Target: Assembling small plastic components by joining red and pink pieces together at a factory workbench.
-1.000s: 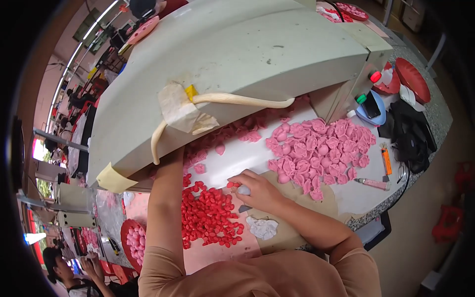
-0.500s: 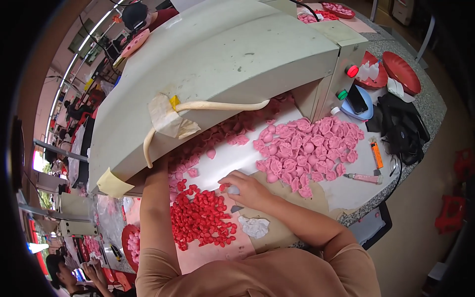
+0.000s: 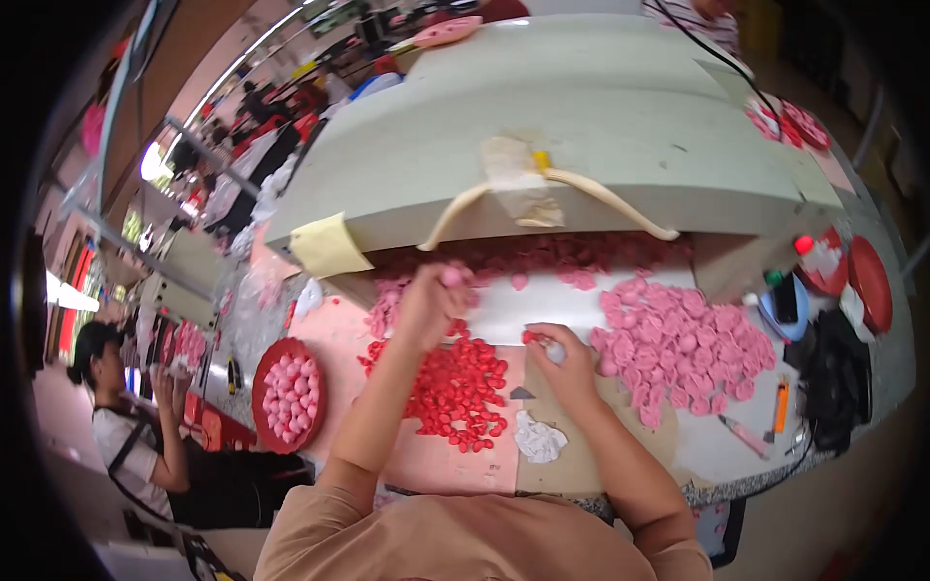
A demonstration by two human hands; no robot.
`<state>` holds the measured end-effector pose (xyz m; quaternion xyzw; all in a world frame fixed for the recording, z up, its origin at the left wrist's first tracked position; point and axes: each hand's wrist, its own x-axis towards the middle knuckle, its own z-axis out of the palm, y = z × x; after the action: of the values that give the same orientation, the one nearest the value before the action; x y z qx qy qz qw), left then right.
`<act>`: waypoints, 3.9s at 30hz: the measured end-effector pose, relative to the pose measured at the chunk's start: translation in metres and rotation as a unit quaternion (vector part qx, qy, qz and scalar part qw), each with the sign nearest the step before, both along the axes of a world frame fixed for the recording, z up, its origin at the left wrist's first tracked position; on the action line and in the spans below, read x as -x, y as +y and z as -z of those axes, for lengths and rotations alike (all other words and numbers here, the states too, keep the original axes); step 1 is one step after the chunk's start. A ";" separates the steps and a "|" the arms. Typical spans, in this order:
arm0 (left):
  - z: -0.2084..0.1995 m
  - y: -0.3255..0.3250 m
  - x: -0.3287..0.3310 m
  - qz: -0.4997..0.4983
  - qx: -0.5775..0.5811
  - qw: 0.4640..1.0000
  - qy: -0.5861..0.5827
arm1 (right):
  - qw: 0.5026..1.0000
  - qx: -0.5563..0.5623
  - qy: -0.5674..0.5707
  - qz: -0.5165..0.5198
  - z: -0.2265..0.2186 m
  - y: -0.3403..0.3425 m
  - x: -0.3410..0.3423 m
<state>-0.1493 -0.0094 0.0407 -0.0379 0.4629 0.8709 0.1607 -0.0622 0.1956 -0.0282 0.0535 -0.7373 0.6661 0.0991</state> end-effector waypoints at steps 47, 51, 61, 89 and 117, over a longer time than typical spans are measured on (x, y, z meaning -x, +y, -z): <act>0.031 0.008 -0.122 -0.004 0.033 0.997 0.067 | 0.913 0.306 -0.248 -0.105 -0.037 -0.023 -0.031; 0.025 0.013 -0.120 -0.006 0.086 0.993 0.078 | 0.917 0.296 -0.241 -0.114 -0.036 -0.017 -0.036; 0.032 0.027 -0.123 -0.043 0.172 0.976 0.126 | 0.956 0.168 -0.211 -0.118 -0.035 -0.010 -0.040; 0.037 0.028 -0.125 -0.021 0.344 0.908 0.236 | 0.915 0.225 -0.288 -0.171 -0.024 -0.018 -0.041; 0.027 0.024 -0.125 0.038 0.354 0.897 0.261 | 0.898 0.233 -0.328 -0.176 -0.025 -0.017 -0.043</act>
<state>-0.0245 0.0144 0.0133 0.1538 0.7670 0.6214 0.0436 -0.0197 0.1784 -0.0028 -0.0640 -0.5305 0.8050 -0.2578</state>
